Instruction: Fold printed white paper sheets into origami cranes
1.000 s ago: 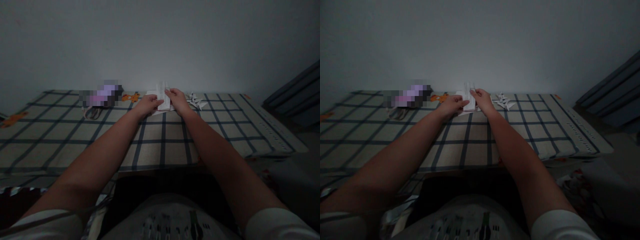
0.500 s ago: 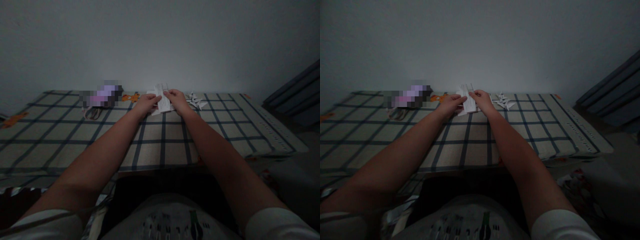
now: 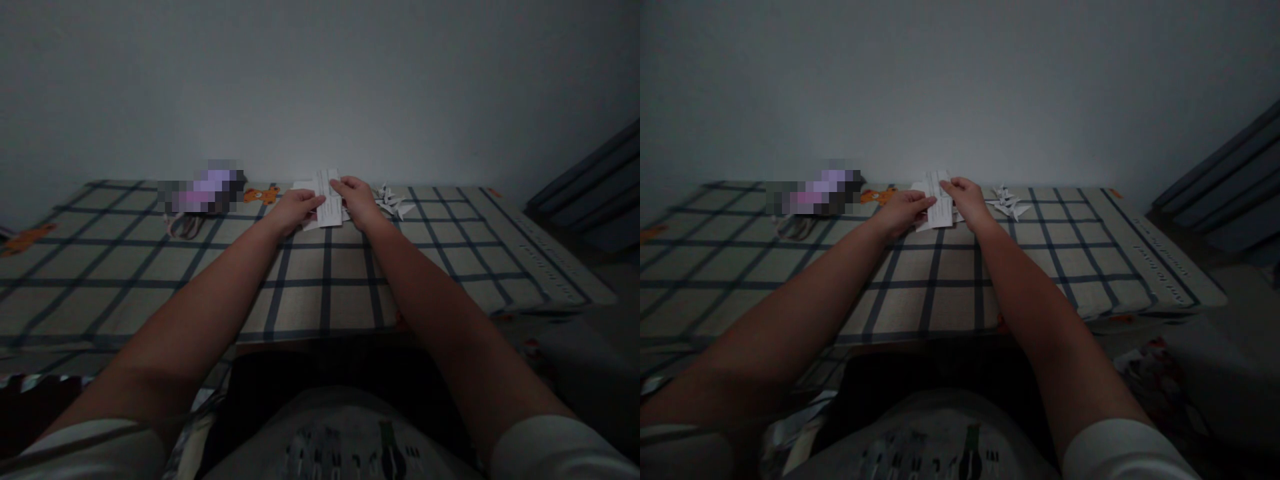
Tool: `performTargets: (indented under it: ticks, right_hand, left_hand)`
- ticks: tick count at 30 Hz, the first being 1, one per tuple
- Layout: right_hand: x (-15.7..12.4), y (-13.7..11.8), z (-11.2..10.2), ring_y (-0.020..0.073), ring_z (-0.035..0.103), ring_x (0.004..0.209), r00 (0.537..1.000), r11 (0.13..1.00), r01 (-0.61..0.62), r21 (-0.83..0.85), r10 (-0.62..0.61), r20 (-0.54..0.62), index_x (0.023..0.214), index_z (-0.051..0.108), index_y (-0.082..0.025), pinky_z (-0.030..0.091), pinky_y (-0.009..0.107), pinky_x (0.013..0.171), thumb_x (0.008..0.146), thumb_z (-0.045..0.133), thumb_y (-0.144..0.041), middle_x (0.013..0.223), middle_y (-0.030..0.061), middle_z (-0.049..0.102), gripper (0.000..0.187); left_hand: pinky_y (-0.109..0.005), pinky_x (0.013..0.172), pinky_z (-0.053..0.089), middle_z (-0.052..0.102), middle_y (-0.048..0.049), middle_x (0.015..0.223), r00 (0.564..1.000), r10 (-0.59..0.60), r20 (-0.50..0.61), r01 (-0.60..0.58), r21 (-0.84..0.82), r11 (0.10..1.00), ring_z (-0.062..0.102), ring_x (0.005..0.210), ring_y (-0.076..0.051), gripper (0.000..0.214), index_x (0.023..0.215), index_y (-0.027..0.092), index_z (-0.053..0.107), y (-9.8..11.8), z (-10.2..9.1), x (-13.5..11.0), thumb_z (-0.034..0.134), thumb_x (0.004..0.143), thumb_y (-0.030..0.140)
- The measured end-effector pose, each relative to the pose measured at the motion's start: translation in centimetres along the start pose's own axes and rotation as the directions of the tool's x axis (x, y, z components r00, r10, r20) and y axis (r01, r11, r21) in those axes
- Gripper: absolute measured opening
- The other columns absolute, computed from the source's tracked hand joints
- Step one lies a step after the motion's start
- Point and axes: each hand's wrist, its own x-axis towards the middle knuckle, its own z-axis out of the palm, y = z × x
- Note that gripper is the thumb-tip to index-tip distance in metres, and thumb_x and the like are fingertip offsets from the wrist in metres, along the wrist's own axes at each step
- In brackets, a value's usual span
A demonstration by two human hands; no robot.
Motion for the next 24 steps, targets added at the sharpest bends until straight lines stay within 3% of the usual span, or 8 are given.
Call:
performTargets:
  ticks: [5, 9, 14, 24]
  right_hand:
    - [-0.1, -0.2, -0.1, 0.0108, 0.056, 0.062, 0.999, 0.998, 0.032, -0.047, -0.032, -0.002, 0.079, 0.06, -0.019, 0.042, 0.023, 0.057, 0.079, 0.074, -0.045, 0.069, -0.0036, 0.059, 0.029]
    - [-0.4, -0.7, 0.0, 0.0098, 0.055, 0.062, 0.999, 0.996, 0.046, -0.072, -0.044, 0.028, 0.077, 0.061, -0.018, 0.042, 0.023, 0.058, 0.081, 0.072, -0.035, 0.068, -0.0039, 0.06, 0.021]
    - [-0.5, -0.7, 0.3, 0.0096, 0.058, 0.063, 0.999, 1.0, 0.011, -0.007, -0.011, 0.045, 0.08, 0.061, -0.018, 0.045, 0.023, 0.063, 0.083, 0.069, -0.027, 0.072, -0.0039, 0.064, 0.013]
    - [-0.9, -1.3, 0.5, 0.0093, 0.056, 0.062, 1.0, 1.0, -0.006, -0.025, 0.007, 0.021, 0.077, 0.059, -0.018, 0.044, 0.023, 0.062, 0.084, 0.069, -0.026, 0.069, -0.0041, 0.062, 0.014]
  left_hand:
    - [-0.025, 0.068, 0.053, 0.072, -0.0056, 0.077, 0.999, -0.04, -0.037, 0.041, 0.031, 0.999, 0.064, 0.066, -0.012, 0.018, 0.074, 0.014, 0.069, 0.3, 0.1, -0.1, 0.076, 0.08, 0.03]
    - [-0.024, 0.067, 0.054, 0.075, -0.0053, 0.088, 0.986, 0.103, -0.13, -0.099, 0.036, 0.994, 0.067, 0.073, -0.013, 0.021, 0.088, 0.015, 0.073, 0.5, 0.0, -0.2, 0.076, 0.08, 0.035]
    - [-0.021, 0.062, 0.051, 0.069, -0.0017, 0.073, 0.964, 0.189, -0.185, -0.185, 0.038, 0.982, 0.061, 0.062, -0.009, 0.02, 0.076, 0.014, 0.069, 0.3, -0.2, 0.2, 0.075, 0.08, 0.032]
    - [-0.022, 0.064, 0.053, 0.067, -0.0026, 0.07, 0.98, 0.158, -0.119, -0.162, -0.021, 0.987, 0.063, 0.062, -0.01, 0.024, 0.08, 0.013, 0.071, -0.2, -0.5, 0.7, 0.074, 0.083, 0.036]
